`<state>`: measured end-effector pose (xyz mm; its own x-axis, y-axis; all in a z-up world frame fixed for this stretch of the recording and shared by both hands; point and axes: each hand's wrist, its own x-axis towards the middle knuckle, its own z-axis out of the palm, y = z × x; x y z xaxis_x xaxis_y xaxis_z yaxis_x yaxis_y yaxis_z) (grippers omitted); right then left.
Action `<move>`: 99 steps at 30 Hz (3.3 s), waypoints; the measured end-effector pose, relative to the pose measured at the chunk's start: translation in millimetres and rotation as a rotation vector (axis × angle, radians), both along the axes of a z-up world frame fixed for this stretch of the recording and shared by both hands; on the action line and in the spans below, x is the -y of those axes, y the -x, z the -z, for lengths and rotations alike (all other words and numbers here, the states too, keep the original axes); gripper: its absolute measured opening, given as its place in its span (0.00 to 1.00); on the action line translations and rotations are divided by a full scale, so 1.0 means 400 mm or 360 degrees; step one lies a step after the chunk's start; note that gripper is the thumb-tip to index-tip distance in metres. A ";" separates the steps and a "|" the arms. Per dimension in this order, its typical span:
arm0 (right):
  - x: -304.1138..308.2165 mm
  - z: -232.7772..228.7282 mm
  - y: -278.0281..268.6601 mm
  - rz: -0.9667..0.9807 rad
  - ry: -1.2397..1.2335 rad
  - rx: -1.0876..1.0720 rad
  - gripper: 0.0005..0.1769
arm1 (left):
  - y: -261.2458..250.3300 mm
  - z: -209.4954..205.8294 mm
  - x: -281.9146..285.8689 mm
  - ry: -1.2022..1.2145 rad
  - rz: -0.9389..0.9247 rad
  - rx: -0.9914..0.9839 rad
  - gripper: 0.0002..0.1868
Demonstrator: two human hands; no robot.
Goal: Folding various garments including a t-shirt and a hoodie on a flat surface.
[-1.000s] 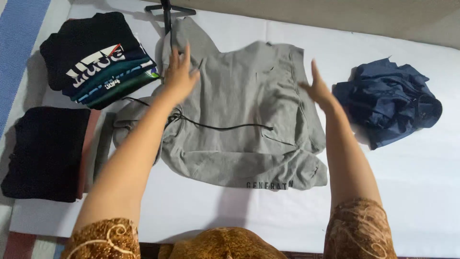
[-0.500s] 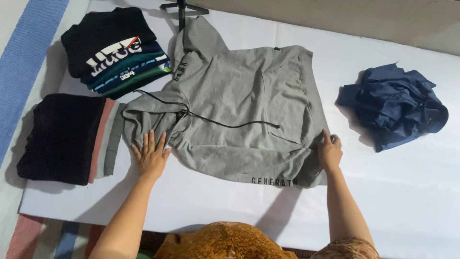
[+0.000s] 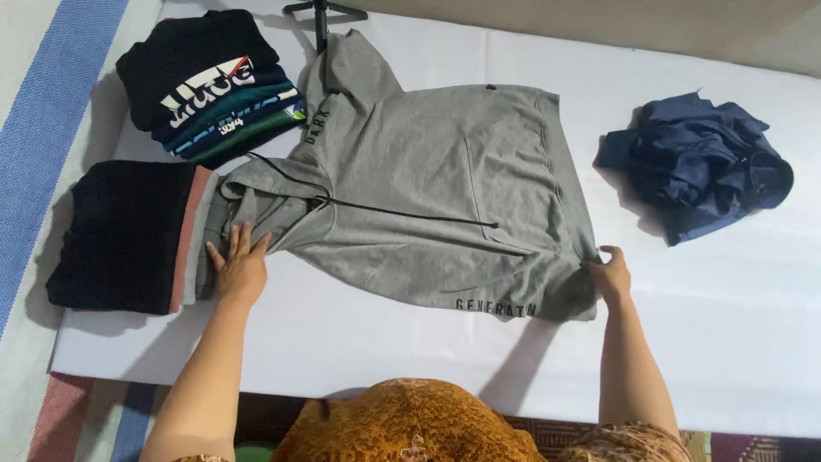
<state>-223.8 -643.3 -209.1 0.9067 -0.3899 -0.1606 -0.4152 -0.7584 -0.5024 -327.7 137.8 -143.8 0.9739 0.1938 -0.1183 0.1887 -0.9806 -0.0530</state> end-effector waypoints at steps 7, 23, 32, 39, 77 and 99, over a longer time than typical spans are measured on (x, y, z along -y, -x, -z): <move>-0.026 -0.118 0.070 0.0187 -0.0249 -0.0313 0.41 | 0.031 -0.082 0.194 0.0208 0.0444 0.0372 0.27; 0.006 -0.007 0.091 -0.0199 -0.0547 -0.1077 0.13 | 0.068 -0.003 0.382 0.0758 0.1064 0.0348 0.10; -0.065 -0.088 0.081 0.0520 -0.0885 -0.0081 0.28 | 0.188 -0.130 0.264 0.0753 0.0882 -0.0371 0.10; -0.063 -0.035 0.067 0.0431 -0.1273 0.0074 0.13 | 0.208 -0.043 0.235 0.0316 0.1018 0.0229 0.32; 0.006 -0.020 0.105 0.0592 0.0104 -0.0080 0.25 | -0.053 0.170 -0.118 0.2003 -0.1178 0.0789 0.23; 0.021 -0.024 0.100 0.0469 0.0011 -0.0202 0.27 | -0.051 -0.237 -0.046 0.1011 -0.0635 0.1106 0.16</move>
